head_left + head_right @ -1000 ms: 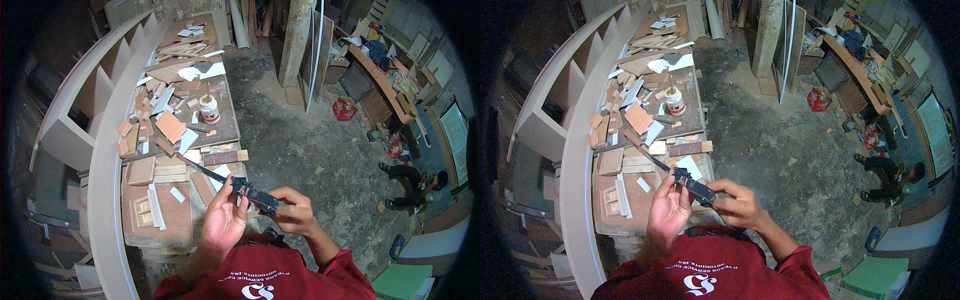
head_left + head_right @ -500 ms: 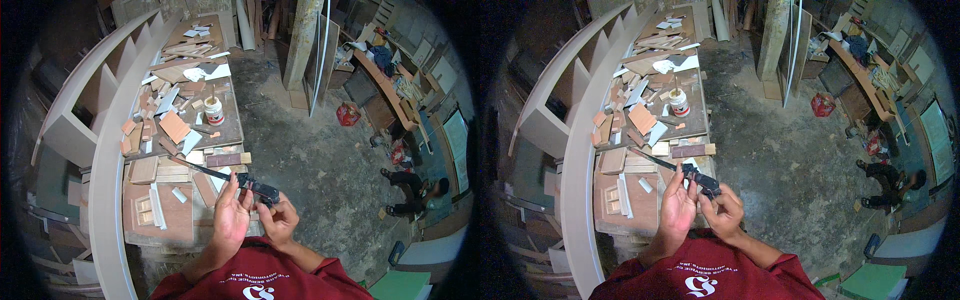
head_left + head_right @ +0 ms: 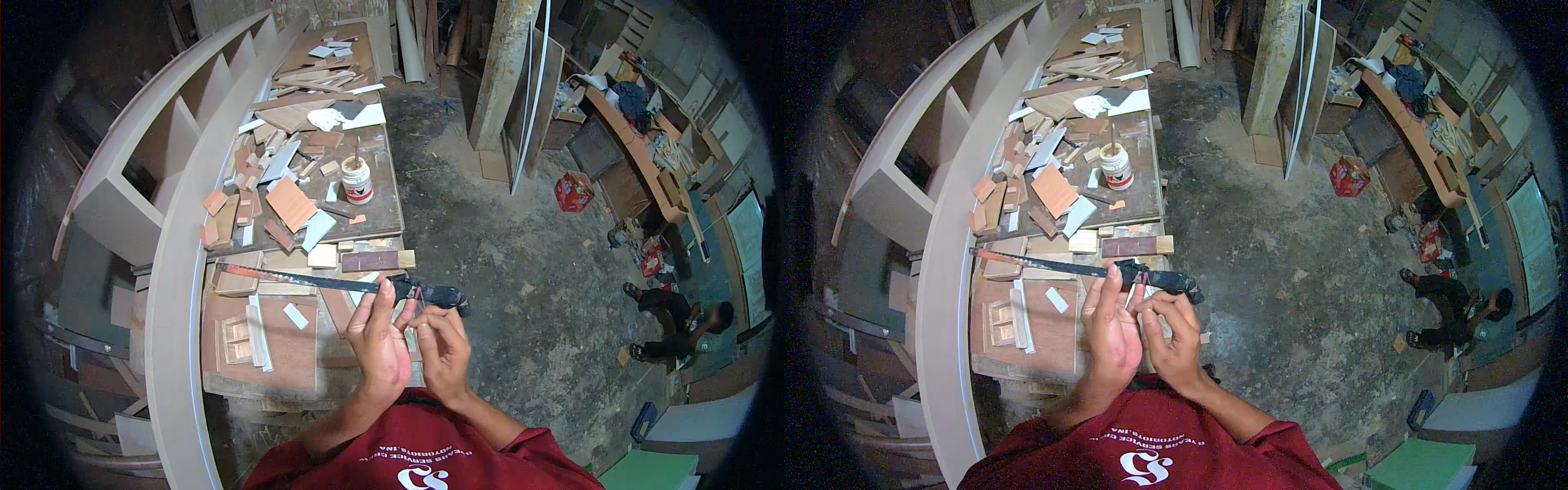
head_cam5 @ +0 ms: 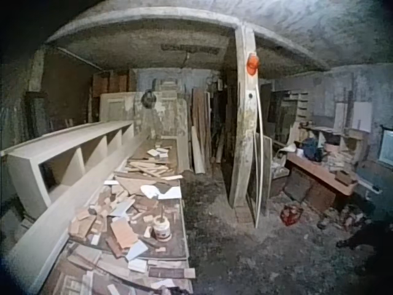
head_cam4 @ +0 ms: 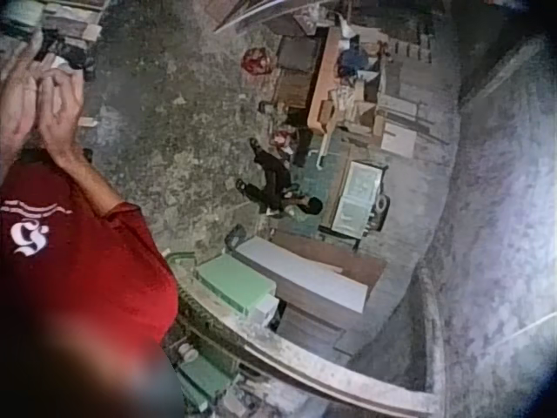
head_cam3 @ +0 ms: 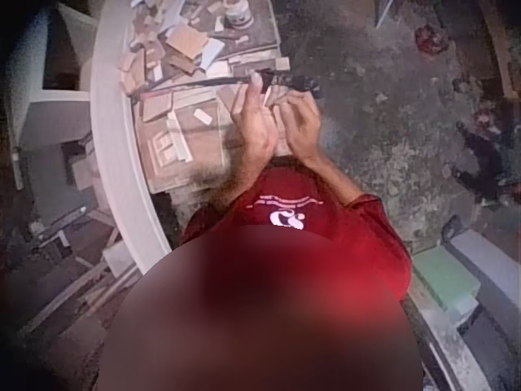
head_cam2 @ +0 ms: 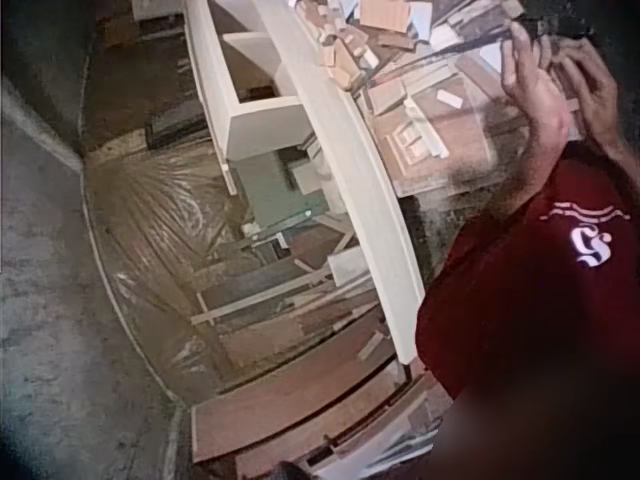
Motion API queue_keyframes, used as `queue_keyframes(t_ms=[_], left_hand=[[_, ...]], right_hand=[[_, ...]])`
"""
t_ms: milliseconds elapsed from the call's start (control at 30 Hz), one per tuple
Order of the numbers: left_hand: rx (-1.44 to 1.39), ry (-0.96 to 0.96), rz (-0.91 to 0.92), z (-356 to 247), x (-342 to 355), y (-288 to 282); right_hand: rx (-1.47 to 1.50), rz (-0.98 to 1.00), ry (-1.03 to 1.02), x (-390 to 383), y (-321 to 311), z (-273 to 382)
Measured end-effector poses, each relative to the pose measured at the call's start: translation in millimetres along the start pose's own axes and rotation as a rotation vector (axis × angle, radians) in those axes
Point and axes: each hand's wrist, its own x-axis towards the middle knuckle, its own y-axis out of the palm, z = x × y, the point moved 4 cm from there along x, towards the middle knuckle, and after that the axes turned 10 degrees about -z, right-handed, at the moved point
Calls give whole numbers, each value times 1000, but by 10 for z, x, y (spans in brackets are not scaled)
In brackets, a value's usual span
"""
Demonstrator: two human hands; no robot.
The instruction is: Cutting a small piece of wood using a small saw.
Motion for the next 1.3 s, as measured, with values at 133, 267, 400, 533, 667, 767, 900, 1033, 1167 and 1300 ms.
queue_keyframes(t_ms=[133,267,400,533,667,767,900,1033,1167,1300], left_hand=[[28,146,-34,-55,17,-16],[77,233,-64,-122,27,-15],[108,279,-55,-153,86,-72],[192,249,1,-130,72,-56],[169,179,1,-174,56,-34],[109,90,63,-275,101,-56],[-10,-112,111,-211,126,-55],[-113,-174,42,-9,131,-48],[41,-5,-59,124,165,-144],[177,225,7,18,153,-185]], right_hand=[[-58,147,162,13,-61,243],[-352,262,-281,24,-79,341],[-491,458,-688,163,-140,407],[-457,705,-836,243,-269,363],[-430,819,-943,304,-402,456],[-511,814,-967,357,-486,460],[-363,647,-789,281,-475,310],[6,369,-314,-31,-167,166],[120,257,-57,-75,-72,207],[-30,266,45,307,-330,154]])
